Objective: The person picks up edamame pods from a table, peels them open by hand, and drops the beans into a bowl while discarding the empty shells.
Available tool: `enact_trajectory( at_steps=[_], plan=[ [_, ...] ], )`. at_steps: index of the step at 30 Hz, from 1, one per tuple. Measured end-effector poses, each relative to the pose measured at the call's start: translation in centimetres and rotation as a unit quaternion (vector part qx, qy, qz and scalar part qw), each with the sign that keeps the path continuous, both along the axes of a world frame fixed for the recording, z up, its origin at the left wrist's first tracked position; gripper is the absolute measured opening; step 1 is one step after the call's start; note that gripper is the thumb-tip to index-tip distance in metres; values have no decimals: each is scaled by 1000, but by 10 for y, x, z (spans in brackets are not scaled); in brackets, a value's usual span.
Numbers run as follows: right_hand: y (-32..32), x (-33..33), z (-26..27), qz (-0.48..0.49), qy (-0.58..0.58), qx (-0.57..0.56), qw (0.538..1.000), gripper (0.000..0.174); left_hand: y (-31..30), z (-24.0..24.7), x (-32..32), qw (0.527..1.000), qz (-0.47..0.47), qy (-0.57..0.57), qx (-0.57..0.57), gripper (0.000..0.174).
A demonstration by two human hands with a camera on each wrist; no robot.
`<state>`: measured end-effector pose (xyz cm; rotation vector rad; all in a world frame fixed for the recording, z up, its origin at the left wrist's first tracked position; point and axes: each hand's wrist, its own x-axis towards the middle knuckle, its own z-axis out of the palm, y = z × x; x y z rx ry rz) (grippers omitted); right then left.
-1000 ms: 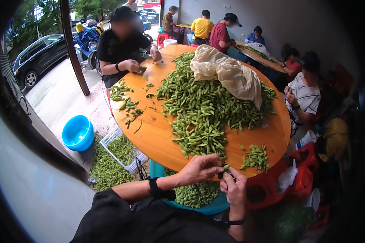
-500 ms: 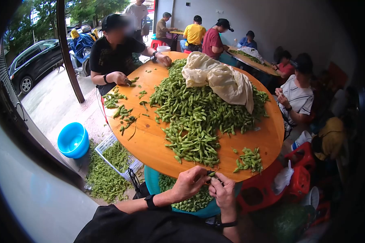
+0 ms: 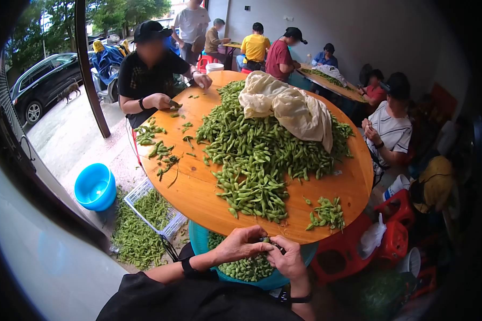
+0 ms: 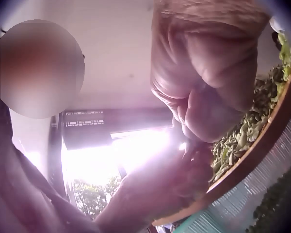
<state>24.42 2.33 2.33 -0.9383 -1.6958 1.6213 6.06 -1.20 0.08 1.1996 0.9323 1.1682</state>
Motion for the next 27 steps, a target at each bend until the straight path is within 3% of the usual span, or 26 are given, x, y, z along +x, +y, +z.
enact_trajectory(
  at_steps=[2,4,5,12,14,16,18,22,23,24,25,26,27],
  plan=[
    [0,0,0,-2,-21,49,999,12,-2,8,-2,998,-5,24,51,21],
    [1,1,1,-1,-40,77,996,12,-2,6,-6,956,14,240,167,25],
    [1,2,2,0,-59,104,993,12,-3,9,-6,942,16,282,181,26],
    [1,0,-9,-23,-91,163,982,16,-3,9,-16,930,-5,283,234,27],
    [-4,-10,-3,-66,-107,236,964,15,-5,19,-18,989,-71,119,46,32],
    [-5,-18,-2,-89,-109,297,944,16,-5,6,-12,992,-75,99,12,37],
    [-8,-26,0,-112,-113,357,921,17,-6,1,-4,991,-52,-105,-67,38],
    [-16,-38,1,-158,-156,393,892,16,-8,4,13,988,43,-129,-80,39],
    [-16,-40,-1,-168,-153,428,875,17,-8,8,12,990,54,-116,-53,26],
    [-17,-42,-2,-179,-149,462,856,17,-5,0,13,990,52,-116,-54,26],
    [-17,-42,-2,-174,-155,479,846,19,0,-13,13,983,111,46,137,19],
    [-17,-42,-3,-175,-155,478,847,19,4,-23,13,911,164,205,319,14],
    [-17,-42,-5,-178,-154,490,840,19,-1,-17,12,935,144,207,249,21]
  ],
)
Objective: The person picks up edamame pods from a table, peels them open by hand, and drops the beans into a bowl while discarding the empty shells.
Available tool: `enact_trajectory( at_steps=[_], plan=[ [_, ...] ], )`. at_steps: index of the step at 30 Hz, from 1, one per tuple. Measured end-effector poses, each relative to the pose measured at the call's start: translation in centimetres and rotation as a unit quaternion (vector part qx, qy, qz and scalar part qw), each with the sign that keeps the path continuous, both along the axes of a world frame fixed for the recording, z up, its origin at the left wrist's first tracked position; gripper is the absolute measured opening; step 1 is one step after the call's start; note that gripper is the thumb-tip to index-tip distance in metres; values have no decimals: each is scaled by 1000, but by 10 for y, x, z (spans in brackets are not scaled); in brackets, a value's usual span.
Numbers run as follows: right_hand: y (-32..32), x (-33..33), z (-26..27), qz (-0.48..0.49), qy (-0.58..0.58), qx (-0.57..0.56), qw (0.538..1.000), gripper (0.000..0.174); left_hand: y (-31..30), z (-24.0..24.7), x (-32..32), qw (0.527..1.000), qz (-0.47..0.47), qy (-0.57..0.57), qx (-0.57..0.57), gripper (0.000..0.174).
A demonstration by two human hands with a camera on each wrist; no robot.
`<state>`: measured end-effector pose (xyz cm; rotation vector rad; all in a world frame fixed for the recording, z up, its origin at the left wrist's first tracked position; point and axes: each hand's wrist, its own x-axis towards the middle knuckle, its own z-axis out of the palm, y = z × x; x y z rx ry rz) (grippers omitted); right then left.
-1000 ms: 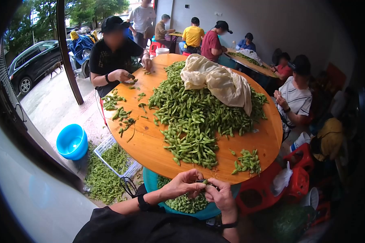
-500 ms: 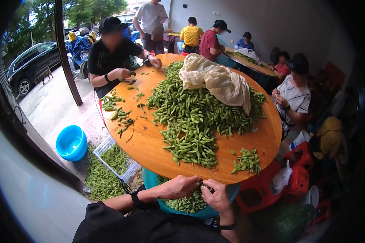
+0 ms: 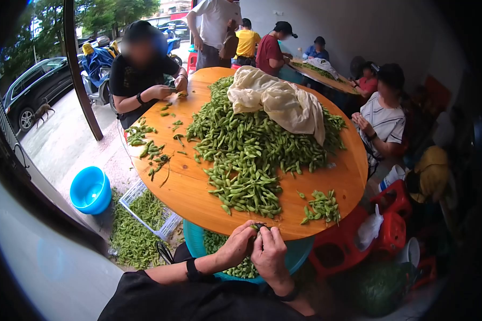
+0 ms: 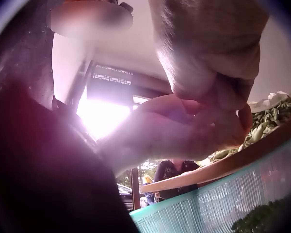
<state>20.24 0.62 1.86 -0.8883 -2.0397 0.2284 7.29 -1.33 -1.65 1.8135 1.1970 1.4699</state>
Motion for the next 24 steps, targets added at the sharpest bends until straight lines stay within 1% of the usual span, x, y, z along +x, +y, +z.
enact_trajectory(
  at_steps=[1,3,4,6,7,8,9,10,11,12,13,14,15,16,17,18,19,20,21,23,24],
  plan=[
    [0,0,-1,-1,-2,13,1000,19,-2,-2,0,1000,-2,1,-1,21],
    [-1,2,-1,6,3,-1,1000,18,-5,-7,1,996,54,64,17,22],
    [-1,3,0,15,8,-14,1000,18,-5,-9,1,997,52,64,15,22],
    [-1,5,7,23,16,-39,999,17,0,-9,-2,995,19,58,77,14],
    [-1,6,10,32,25,-63,997,16,-2,-4,1,995,17,57,75,14],
    [2,7,11,30,24,-64,997,16,-5,4,5,955,-58,-256,-139,10],
    [7,11,11,44,36,-72,996,15,-8,9,7,771,-124,-529,-332,11],
    [11,14,10,57,47,-80,994,13,-7,6,5,770,-125,-530,-333,11],
    [14,18,6,56,47,-82,994,13,-7,-1,0,790,-167,-490,-328,16],
    [17,23,1,86,105,-235,962,12,-8,2,-3,807,-208,-450,-321,22],
    [18,26,-2,113,161,-382,903,11,-11,6,-3,806,-208,-451,-324,22],
    [19,29,-1,134,212,-481,840,13,-13,14,-4,829,-176,-403,-344,23],
    [20,32,0,131,213,-483,839,13,-15,21,-5,850,-144,-353,-363,23],
    [22,35,1,165,253,-539,786,13,-11,17,-13,852,-178,-308,-384,26],
    [23,38,1,197,292,-591,726,14,-13,23,-12,851,-171,-312,-387,29],
    [24,41,1,209,296,-604,710,15,-12,26,-13,848,-175,-315,-390,30],
    [24,40,0,205,298,-610,705,15,-13,27,-13,843,-179,-318,-394,31],
    [24,39,0,203,307,-607,704,15,-13,26,-12,834,-174,-337,-400,33],
    [25,38,0,201,315,-604,704,16,-11,16,-16,832,-204,-330,-396,33],
    [24,38,-2,203,320,-610,696,16,-12,13,-15,834,-195,-341,-387,33],
    [24,36,-1,190,318,-601,708,17,-12,12,-14,833,-188,-351,-384,27]
  ],
)
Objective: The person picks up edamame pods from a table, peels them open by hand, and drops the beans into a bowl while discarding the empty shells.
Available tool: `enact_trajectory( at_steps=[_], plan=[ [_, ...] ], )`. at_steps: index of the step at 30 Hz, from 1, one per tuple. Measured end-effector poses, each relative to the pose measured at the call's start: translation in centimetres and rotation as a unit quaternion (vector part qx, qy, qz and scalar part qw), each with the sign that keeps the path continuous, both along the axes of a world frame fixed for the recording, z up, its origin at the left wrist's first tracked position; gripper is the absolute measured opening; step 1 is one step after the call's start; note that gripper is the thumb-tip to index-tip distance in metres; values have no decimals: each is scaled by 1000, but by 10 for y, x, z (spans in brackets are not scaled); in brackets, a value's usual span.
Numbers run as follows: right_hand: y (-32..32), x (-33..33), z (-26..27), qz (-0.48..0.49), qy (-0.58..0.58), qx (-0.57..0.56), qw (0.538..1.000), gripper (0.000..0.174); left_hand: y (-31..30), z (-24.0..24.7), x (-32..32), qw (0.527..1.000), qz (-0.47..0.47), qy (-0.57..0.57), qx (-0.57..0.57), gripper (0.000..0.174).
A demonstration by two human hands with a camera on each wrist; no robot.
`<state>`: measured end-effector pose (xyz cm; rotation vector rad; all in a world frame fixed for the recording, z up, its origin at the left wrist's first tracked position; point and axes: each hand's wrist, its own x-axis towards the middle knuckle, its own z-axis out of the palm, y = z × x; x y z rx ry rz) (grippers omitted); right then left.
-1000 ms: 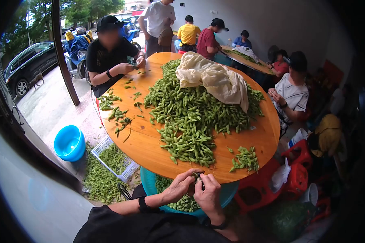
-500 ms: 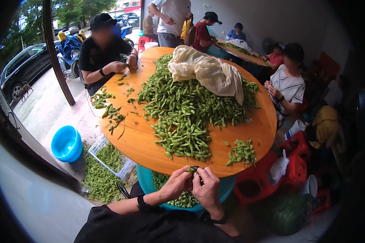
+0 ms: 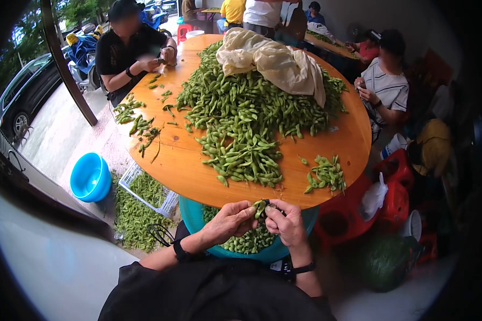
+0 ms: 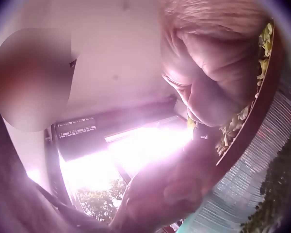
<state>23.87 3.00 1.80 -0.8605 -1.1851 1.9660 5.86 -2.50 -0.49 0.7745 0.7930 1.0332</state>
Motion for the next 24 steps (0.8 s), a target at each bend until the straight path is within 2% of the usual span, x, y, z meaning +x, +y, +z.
enact_trajectory(
  at_steps=[1,3,5,8,9,10,14,16,18,21,22,23,24],
  plan=[
    [-1,-1,0,-12,-11,12,1000,17,-1,0,2,1000,0,-1,-5,27],
    [-2,-2,-3,-24,-12,10,1000,17,-2,4,4,996,77,3,34,20],
    [-4,-5,-4,-59,-101,112,987,17,-2,4,4,996,79,16,43,16],
    [-7,-6,-1,-70,-91,103,988,17,-2,-2,7,990,100,60,83,20],
    [-7,-6,-1,-70,-92,102,988,17,0,-9,8,981,110,109,117,21],
    [-6,-6,-3,-80,-123,153,977,15,0,-13,8,969,120,157,149,22],
    [-9,-7,0,-101,-188,285,935,13,-3,-10,3,962,66,234,124,24],
    [-11,-6,3,-102,-205,280,932,16,-5,-1,6,983,61,154,76,33],
    [-12,-6,1,-105,-222,275,930,19,-5,-2,6,988,52,132,63,32],
    [-8,-3,-5,-79,-189,235,950,16,-5,0,8,991,45,113,50,31],
    [-5,-1,-3,-44,-105,116,987,15,-5,1,8,991,47,116,48,30],
    [-3,0,-2,-9,-18,-6,1000,14,-4,1,7,991,48,117,46,30],
    [0,0,-4,-5,11,-36,999,13,-4,1,6,993,40,102,47,29]
  ],
)
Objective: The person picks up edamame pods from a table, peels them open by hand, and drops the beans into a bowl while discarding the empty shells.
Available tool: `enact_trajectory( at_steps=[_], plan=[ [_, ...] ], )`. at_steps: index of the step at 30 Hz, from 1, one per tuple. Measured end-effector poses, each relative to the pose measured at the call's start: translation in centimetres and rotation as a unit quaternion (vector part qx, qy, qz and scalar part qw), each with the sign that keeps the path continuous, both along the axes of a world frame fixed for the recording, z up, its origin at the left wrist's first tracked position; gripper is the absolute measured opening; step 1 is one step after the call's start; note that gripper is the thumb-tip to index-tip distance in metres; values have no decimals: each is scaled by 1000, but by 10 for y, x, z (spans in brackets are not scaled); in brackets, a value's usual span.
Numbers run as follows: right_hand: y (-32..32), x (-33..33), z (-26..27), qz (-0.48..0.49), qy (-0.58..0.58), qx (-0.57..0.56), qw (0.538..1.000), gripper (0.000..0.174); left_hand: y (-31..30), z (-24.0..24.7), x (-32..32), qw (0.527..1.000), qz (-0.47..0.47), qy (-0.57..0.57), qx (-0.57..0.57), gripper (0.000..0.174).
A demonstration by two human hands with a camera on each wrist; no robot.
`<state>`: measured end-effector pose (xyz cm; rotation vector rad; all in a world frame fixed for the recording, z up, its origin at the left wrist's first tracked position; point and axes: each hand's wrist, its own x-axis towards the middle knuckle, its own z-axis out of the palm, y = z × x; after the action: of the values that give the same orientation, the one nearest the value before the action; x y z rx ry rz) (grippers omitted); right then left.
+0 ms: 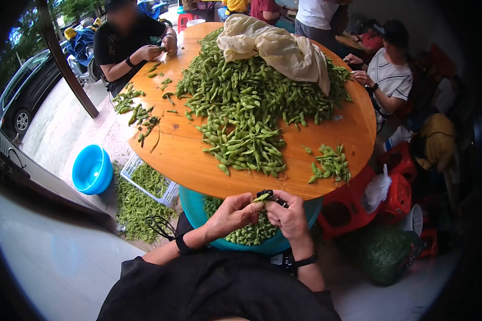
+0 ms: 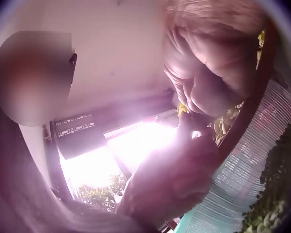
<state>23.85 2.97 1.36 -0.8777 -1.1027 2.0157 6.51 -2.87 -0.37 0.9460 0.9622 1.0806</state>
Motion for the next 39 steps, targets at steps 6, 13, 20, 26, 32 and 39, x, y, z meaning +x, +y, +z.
enact_trajectory(
  at_steps=[6,13,20,26,32,39],
  plan=[
    [7,7,-12,5,85,-67,994,14,3,0,-1,992,-40,-114,-36,24],
    [2,2,-3,-8,74,-23,997,13,2,0,0,980,-33,-194,-43,15],
    [-13,-9,5,-77,-161,213,961,15,2,-2,2,980,-16,-192,-54,11],
    [-14,-7,2,-77,-180,274,942,15,0,-2,1,980,-16,-192,-55,11],
    [-13,-5,10,-64,-154,258,952,15,-1,0,0,969,-9,-234,-83,12],
    [-13,-3,17,-41,-130,194,972,16,-2,0,3,976,-7,-205,-74,14]
  ],
)
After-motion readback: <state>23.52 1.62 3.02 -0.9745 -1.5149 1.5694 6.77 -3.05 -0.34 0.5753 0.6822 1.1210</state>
